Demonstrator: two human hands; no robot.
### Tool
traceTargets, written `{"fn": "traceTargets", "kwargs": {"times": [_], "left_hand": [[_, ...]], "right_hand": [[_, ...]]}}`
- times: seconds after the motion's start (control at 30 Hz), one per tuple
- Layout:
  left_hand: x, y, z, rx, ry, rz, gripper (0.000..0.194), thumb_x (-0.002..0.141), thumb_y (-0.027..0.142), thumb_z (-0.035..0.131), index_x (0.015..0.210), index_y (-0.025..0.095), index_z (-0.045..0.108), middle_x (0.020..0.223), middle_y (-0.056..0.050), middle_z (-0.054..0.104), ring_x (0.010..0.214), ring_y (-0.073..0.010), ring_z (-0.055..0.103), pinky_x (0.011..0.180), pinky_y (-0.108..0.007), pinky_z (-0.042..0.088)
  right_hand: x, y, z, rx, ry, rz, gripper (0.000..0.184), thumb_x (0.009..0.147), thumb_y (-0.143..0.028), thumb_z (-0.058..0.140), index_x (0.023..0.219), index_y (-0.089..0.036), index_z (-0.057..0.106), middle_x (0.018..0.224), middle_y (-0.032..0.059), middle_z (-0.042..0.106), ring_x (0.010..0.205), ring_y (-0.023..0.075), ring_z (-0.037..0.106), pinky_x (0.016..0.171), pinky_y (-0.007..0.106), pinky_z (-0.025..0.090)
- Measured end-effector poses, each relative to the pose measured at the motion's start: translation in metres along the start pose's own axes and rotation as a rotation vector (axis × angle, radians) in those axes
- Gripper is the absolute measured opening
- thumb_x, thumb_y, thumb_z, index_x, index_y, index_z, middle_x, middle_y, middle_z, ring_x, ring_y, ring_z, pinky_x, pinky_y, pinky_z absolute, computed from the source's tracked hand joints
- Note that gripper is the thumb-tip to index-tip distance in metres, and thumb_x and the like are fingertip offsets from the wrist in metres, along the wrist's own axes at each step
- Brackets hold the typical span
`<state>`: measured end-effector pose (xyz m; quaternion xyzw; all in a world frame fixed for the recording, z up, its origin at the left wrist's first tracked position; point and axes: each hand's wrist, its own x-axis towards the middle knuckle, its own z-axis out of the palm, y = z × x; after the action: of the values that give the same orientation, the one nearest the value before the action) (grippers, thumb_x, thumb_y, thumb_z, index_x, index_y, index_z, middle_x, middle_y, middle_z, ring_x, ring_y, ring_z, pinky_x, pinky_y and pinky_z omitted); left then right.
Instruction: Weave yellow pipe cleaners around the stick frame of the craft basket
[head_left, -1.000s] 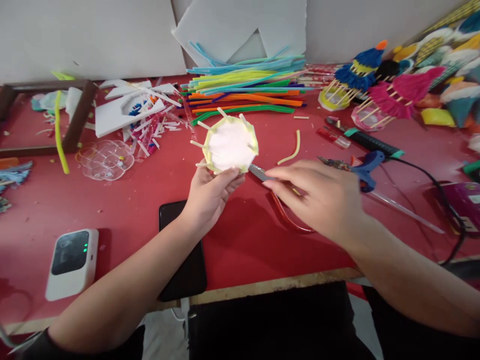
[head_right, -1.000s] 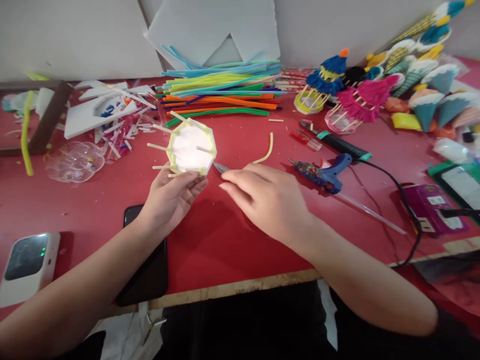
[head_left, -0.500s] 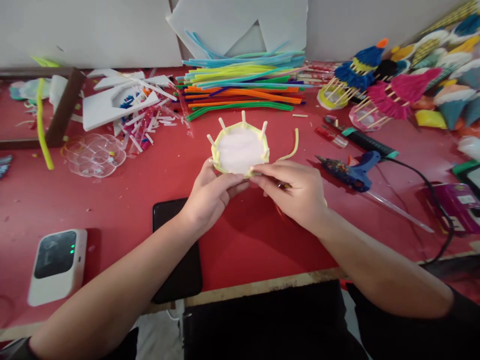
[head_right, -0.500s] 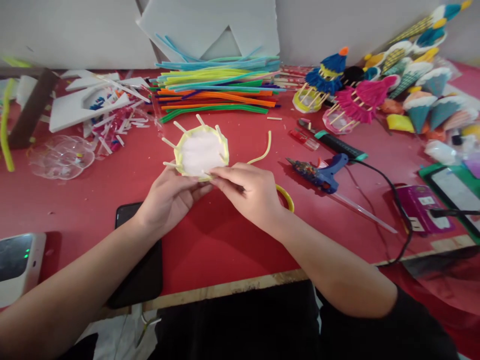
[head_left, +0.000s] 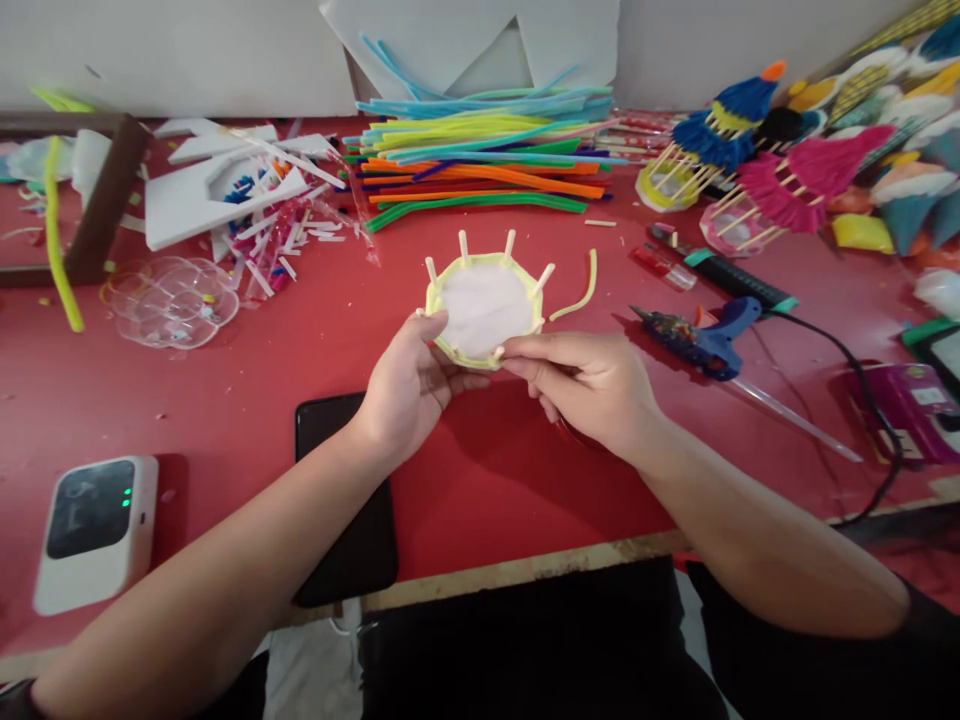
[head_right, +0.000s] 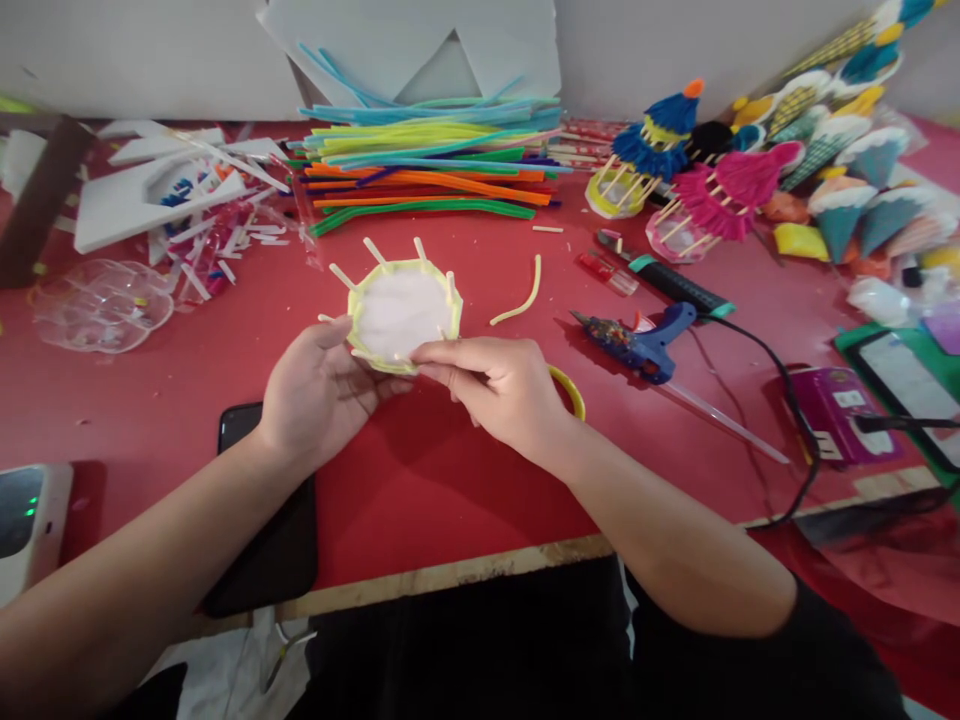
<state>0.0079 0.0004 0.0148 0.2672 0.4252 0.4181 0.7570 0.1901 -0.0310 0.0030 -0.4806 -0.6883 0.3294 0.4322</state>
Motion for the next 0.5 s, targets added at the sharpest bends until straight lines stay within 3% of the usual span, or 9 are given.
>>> {"fn": "traceTargets", "kwargs": {"times": [0.2,0.33,0.5], "left_hand": [[-0.0015,0.0001,0.0012,0.021,0.046,0.006,0.021,0.079,0.031,0.07,0.093,0.016,0.064,0.076,-0.003,0.073,0.068,-0.0165,0.068,0.064,-0.027,0.057],[-0.0023,0.0017,0.002,0.037,0.042,-0.028,0.019,0.078,0.027,0.069,0.092,0.016,0.063,0.075,-0.003,0.07,0.067,-0.0162,0.067,0.065,-0.028,0.057],[-0.0059,0.0027,0.0036,0.061,-0.034,-0.003,0.036,0.079,0.043,0.071,0.101,0.017,0.061,0.083,-0.005,0.07,0.077,-0.0203,0.069,0.064,-0.03,0.053]], "right_hand": [[-0.0024,0.0024,0.0005,-0.271,0.025,-0.24,0.021,0.099,-0.013,0.059,0.106,-0.018,0.078,0.076,-0.0007,0.077,0.063,0.0093,0.071,0.064,0.019,0.056],[-0.0035,0.0019,0.0034,-0.365,0.056,-0.338,0.02,0.099,-0.01,0.056,0.104,-0.02,0.073,0.087,-0.0002,0.08,0.075,0.0098,0.075,0.068,0.017,0.056],[-0.0045,-0.0014,0.0041,-0.425,0.077,-0.339,0.016,0.099,-0.01,0.057,0.103,-0.018,0.07,0.084,-0.0004,0.08,0.07,0.0084,0.074,0.063,0.014,0.053]]}}
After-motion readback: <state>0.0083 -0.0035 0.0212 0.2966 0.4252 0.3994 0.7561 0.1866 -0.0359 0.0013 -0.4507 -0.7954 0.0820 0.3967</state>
